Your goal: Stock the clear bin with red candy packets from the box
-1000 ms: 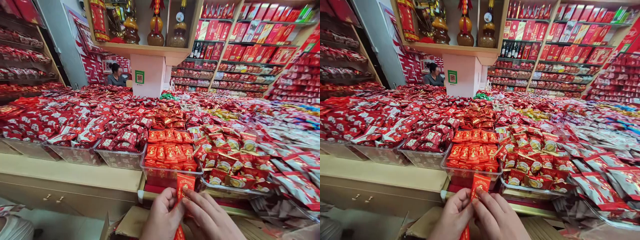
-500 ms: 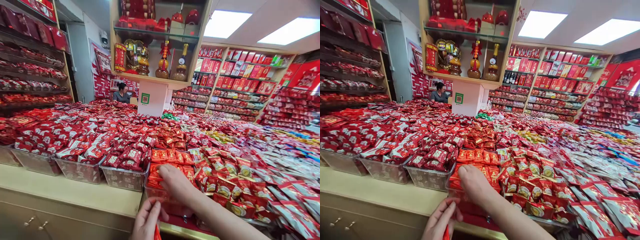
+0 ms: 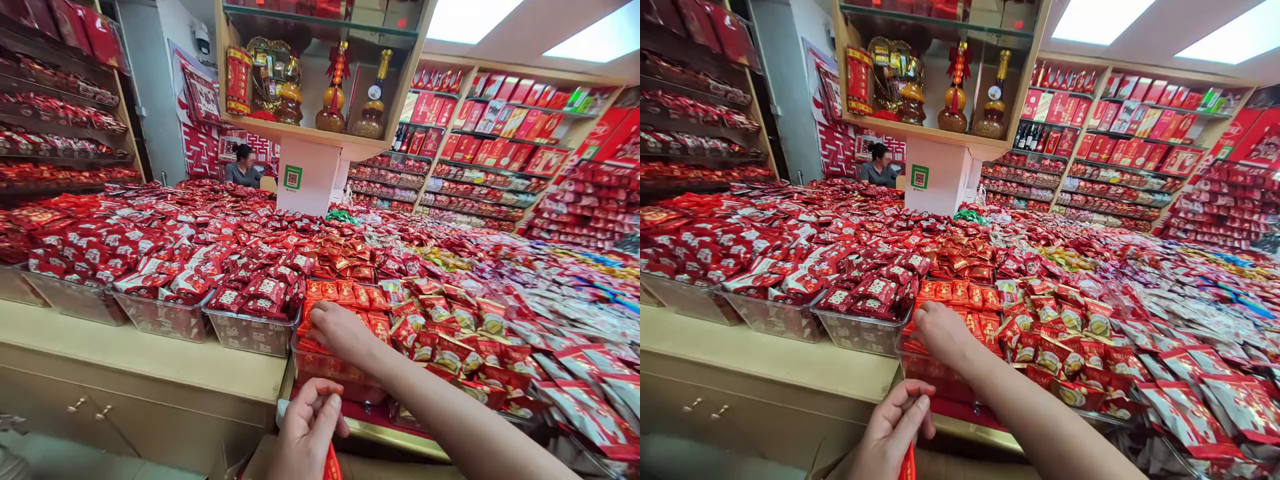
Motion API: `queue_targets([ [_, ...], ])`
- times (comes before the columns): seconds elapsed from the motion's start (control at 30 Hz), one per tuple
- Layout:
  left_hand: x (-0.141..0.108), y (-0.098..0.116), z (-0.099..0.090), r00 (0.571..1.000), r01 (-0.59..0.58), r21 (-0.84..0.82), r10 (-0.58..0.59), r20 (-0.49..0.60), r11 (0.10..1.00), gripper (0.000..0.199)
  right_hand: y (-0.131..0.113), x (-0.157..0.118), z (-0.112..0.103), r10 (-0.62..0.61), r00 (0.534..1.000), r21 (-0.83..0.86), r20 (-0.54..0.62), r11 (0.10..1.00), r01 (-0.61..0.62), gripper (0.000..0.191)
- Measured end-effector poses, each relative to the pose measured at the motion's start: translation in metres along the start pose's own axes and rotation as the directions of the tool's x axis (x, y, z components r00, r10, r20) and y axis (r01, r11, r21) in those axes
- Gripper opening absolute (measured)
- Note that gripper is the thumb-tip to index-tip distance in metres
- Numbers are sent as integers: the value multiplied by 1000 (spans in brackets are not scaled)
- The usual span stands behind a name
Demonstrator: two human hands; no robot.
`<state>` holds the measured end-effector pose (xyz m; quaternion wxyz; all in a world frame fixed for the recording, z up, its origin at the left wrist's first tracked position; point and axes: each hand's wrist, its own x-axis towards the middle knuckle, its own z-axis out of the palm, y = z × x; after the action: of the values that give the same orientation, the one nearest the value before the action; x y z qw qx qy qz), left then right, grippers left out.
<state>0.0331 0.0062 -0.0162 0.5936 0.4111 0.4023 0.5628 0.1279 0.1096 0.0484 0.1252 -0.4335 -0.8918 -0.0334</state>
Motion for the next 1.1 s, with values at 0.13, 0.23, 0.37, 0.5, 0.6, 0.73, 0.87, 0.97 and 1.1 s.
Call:
queue_targets([
  [0.13,6,-3,-2,996,-12,-12,11,-84,1000,19,-5,-10,-11,33,996,48,-79,998,-29,12],
  [0.23,13,-3,-5,983,-25,-9,23,-181,1000,22,-17,-43,-20,164,973,270,-164,956,-116,19],
  [0.37,15,2,-6,981,-16,25,20,-191,1000,25,-44,-97,-7,317,935,726,157,604,-327,22],
  [0.5,10,7,-4,978,41,43,-31,-207,998,23,-57,-120,14,307,900,844,309,347,-408,18],
  [0.6,5,9,-4,982,78,-49,-86,-170,996,29,-50,-121,14,356,890,907,284,202,-370,21],
  [0.73,0,13,-4,983,149,-13,-147,113,989,27,-36,-119,4,401,867,944,295,17,-329,34],
  [0.87,1,11,0,989,72,79,-82,125,994,23,-32,-123,6,423,883,966,203,61,-251,31],
  [0.97,2,7,2,993,61,59,-66,95,996,22,-32,-126,12,417,903,938,103,263,-228,21],
  [1.1,2,3,4,984,67,-60,-56,167,996,33,-31,-131,14,326,910,603,-256,789,-113,6],
])
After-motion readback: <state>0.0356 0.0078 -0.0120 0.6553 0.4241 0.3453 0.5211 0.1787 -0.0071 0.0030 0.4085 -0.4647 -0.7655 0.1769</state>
